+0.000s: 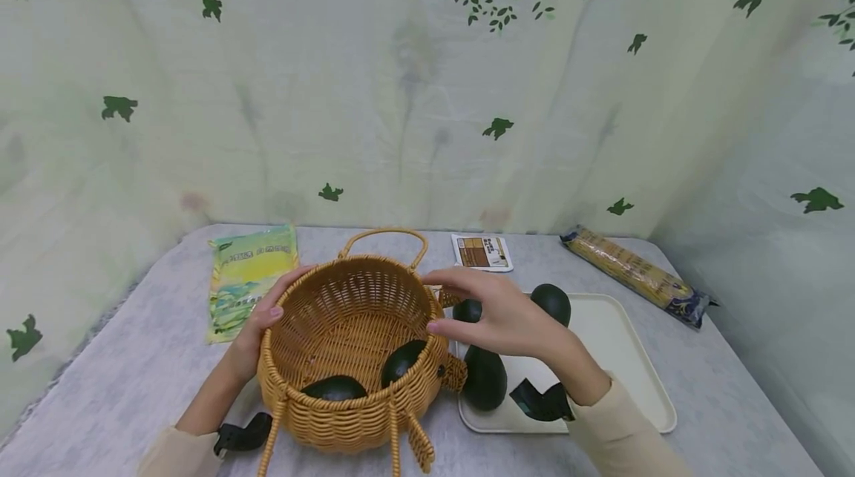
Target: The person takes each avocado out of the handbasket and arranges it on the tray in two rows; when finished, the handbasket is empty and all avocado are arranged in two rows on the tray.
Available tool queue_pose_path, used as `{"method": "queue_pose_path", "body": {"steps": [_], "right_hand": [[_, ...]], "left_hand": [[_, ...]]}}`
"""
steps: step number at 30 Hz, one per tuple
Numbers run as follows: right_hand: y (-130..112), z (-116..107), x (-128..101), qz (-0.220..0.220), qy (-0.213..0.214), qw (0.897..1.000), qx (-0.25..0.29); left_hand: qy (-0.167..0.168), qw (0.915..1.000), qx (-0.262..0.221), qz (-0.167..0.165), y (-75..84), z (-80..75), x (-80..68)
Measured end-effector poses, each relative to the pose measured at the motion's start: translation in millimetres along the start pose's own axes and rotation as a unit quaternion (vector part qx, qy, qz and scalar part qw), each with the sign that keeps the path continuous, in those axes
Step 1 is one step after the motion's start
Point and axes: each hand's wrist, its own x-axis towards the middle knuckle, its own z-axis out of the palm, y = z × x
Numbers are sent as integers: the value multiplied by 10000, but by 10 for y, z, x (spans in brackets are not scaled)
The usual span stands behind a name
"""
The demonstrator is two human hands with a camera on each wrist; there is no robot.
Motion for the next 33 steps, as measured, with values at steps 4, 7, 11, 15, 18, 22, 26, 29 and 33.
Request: {"method": "queue_pose_path", "body": {"steps": [4,7,11,15,18,22,26,29,33], "right_hand": [[-36,15,129,-35,-220,9997,-64],[-54,27,199,49,-400,9992,-45],[-84,48,282,159,-653,9977,-84],[-107,77,375,113,-880,9960,-97],[-121,92,441,-18,-1042,9945,-137],[-152,87,533,-264,-1235,9916,-270],[-190,66,641,-503,-1359,9888,-361],[-224,39,720,-631,-1450,9869,-314],[-250,31,819,-773,-1543,9847,-231]], "left_hand": [[-16,10000,-1,11,-6,-8,1],[-17,10000,-3,7,-13,-14,7],[-20,10000,-24,-28,-16,-18,4],[-31,10000,-53,-37,-24,-20,-2],[-40,10000,-62,-31,-34,-15,-6],[-66,10000,-75,-5,-30,-6,-6],[-70,10000,-71,-9,-32,-4,-13],[-61,10000,-45,-25,-41,-12,-18],[-65,10000,-28,-26,-38,-22,-17]]}}
